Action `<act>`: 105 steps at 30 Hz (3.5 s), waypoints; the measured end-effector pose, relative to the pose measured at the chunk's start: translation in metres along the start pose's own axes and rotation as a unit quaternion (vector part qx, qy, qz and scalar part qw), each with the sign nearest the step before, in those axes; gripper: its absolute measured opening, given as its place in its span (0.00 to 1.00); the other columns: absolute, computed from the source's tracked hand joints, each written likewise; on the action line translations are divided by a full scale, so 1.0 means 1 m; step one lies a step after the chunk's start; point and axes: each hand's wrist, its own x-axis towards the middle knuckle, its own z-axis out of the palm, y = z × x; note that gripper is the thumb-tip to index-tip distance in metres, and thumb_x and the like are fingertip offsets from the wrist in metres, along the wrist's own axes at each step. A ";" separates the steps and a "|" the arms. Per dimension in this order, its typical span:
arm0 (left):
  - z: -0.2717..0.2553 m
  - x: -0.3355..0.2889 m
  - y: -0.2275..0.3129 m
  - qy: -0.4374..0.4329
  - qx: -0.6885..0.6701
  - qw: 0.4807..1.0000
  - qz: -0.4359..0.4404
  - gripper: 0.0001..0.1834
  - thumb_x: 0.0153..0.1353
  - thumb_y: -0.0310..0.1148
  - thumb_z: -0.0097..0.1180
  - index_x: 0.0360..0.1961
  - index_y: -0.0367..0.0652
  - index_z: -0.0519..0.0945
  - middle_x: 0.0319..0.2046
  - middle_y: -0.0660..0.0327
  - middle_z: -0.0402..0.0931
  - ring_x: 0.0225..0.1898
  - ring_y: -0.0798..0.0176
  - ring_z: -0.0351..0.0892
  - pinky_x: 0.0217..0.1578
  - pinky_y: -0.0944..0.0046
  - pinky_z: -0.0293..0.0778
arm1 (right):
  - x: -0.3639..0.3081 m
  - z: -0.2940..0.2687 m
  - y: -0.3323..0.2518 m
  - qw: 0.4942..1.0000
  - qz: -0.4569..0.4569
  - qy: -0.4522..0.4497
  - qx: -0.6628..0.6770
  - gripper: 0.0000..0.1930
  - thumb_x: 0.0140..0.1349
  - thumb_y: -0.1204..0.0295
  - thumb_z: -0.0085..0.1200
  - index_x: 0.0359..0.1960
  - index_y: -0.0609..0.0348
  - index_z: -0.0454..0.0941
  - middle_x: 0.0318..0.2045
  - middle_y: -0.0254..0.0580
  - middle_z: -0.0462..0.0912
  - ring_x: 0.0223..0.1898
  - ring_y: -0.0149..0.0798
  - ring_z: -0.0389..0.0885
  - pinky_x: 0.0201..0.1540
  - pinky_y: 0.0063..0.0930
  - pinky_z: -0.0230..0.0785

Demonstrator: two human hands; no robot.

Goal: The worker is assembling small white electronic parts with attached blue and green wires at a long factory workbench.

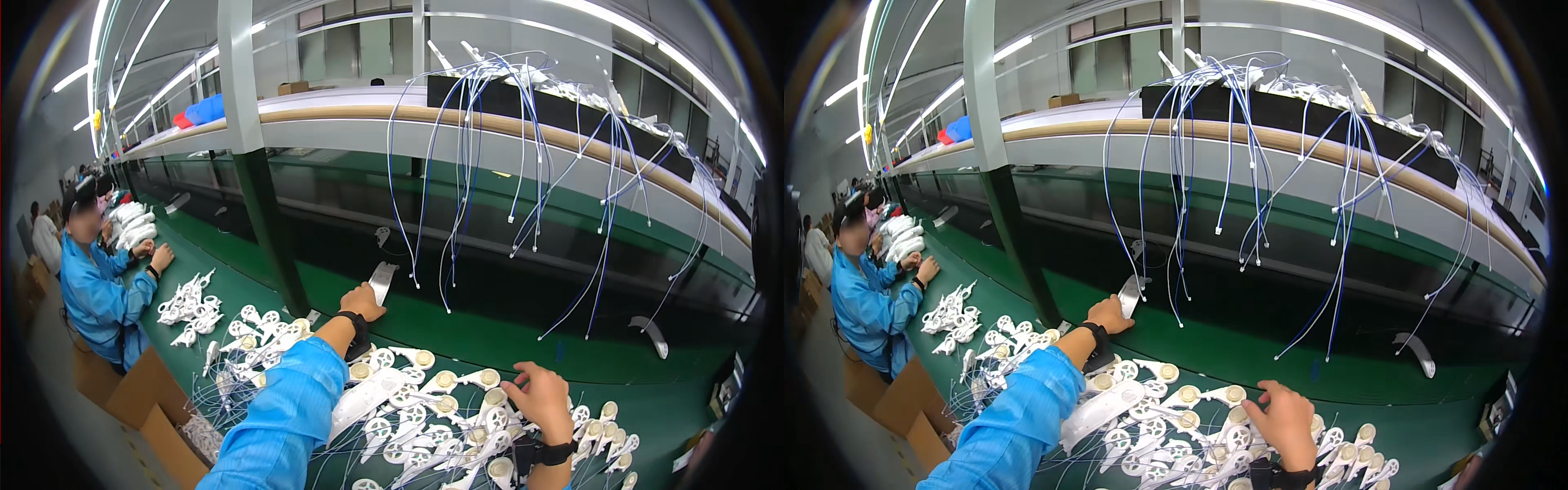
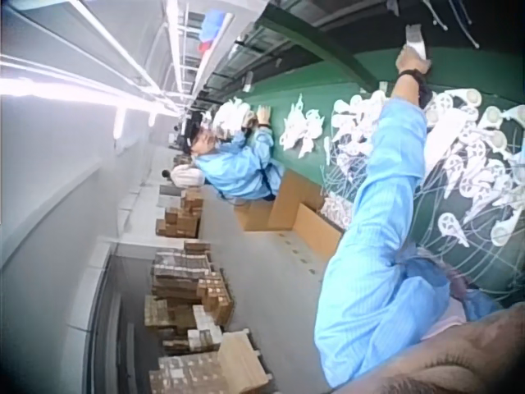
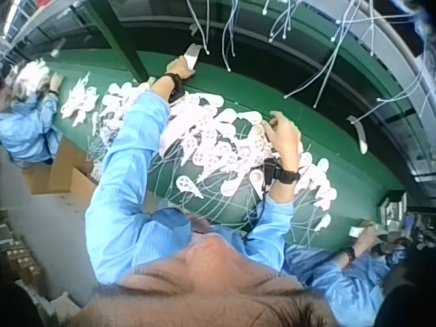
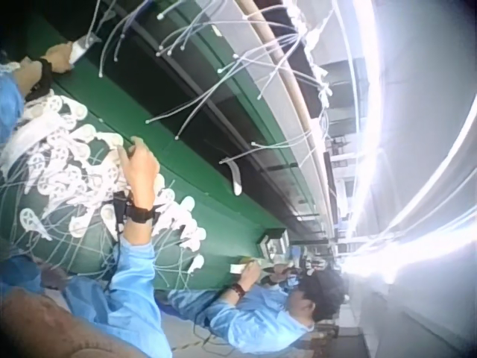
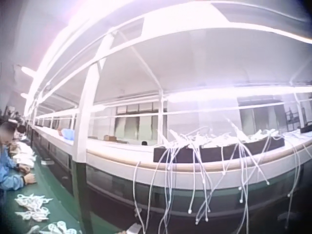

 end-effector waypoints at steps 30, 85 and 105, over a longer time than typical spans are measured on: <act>-0.019 -0.215 -0.050 -0.087 -0.862 0.499 0.024 0.16 0.61 0.28 0.59 0.47 0.37 0.69 0.33 0.59 0.77 0.27 0.62 0.81 0.33 0.63 0.79 | 0.163 0.097 -0.064 0.974 -0.102 -0.152 -0.130 0.17 0.53 0.55 0.59 0.39 0.52 0.83 0.30 0.37 0.85 0.35 0.43 0.84 0.38 0.37 0.75; -0.023 -0.237 -0.038 -0.064 -0.816 0.574 0.017 0.17 0.69 0.36 0.50 0.51 0.34 0.74 0.37 0.61 0.80 0.34 0.71 0.79 0.37 0.70 0.74 | 0.197 0.129 0.009 0.982 -0.032 -0.076 -0.169 0.33 0.49 0.51 0.63 0.51 0.62 0.74 0.44 0.57 0.81 0.48 0.55 0.80 0.50 0.43 0.72; -0.045 -0.239 -0.040 0.017 -0.827 0.559 0.060 0.14 0.70 0.36 0.46 0.44 0.35 0.74 0.31 0.58 0.79 0.29 0.66 0.80 0.33 0.66 0.77 | -0.006 0.017 -0.083 0.874 -0.473 0.110 -0.005 0.22 0.38 0.80 0.71 0.34 0.54 0.72 0.31 0.43 0.75 0.27 0.43 0.79 0.27 0.31 0.73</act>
